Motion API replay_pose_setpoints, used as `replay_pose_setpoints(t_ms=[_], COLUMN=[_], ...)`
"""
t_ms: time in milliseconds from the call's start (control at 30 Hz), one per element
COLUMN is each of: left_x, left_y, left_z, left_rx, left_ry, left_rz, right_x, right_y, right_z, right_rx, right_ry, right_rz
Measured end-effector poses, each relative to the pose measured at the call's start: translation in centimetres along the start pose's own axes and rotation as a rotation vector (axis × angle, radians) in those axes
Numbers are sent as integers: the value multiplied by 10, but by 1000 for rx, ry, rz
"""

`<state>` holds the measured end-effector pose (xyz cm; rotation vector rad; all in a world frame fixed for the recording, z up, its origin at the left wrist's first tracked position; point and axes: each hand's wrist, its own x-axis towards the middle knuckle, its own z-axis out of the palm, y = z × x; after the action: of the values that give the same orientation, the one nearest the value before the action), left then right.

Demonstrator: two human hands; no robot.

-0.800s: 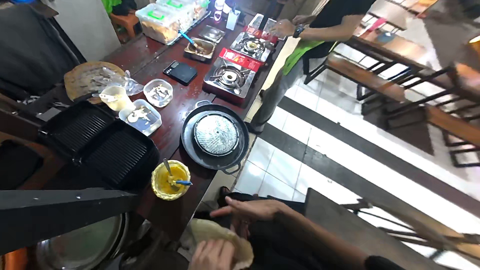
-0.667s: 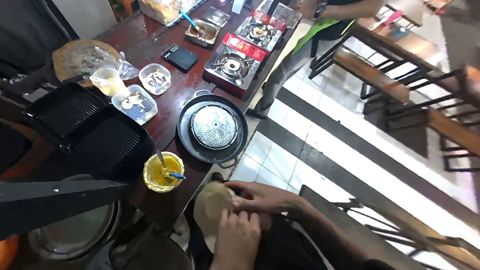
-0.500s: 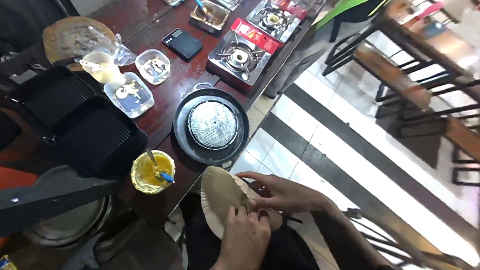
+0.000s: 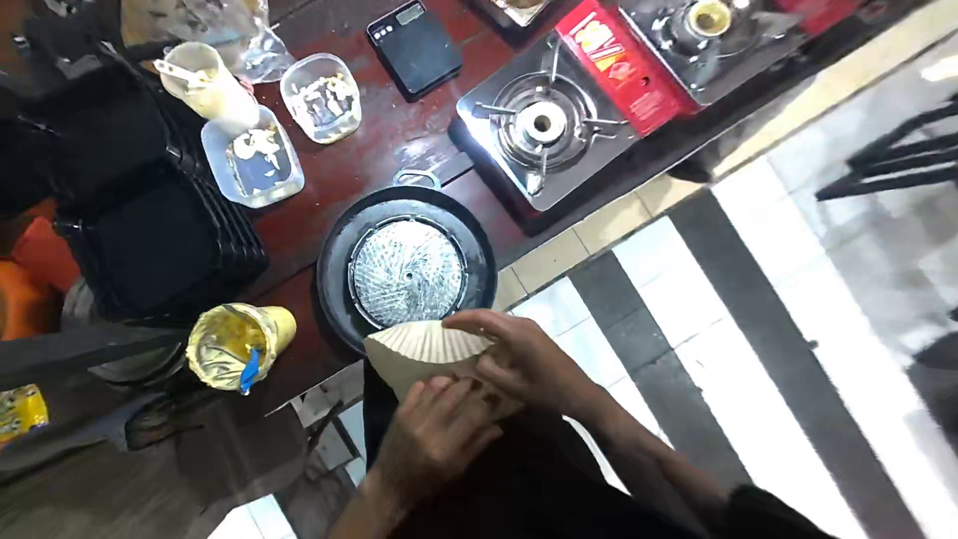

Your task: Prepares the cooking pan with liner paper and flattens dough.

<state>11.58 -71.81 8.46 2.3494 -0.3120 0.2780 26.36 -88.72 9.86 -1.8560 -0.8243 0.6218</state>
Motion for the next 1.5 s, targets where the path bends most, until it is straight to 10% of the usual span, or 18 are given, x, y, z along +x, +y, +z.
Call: replay_pose_setpoints(t_ms=[167,333,700,1500], left_x=[9,22,18,15], left_y=[-42,-81,-154,-170], left_z=[-14,-16,6,7], left_rx=[-138,-513,4,95], left_ry=[454,446,377,299], left_rz=[-551,-1008,-840,-748], right_x=[26,57,75,74], right_y=[35,60,105,111], right_z=[-23,-9,22,47], right_rx=[235,325,-594,-774], right_ry=[189,247,423,574], right_rz=[131,263,189,346])
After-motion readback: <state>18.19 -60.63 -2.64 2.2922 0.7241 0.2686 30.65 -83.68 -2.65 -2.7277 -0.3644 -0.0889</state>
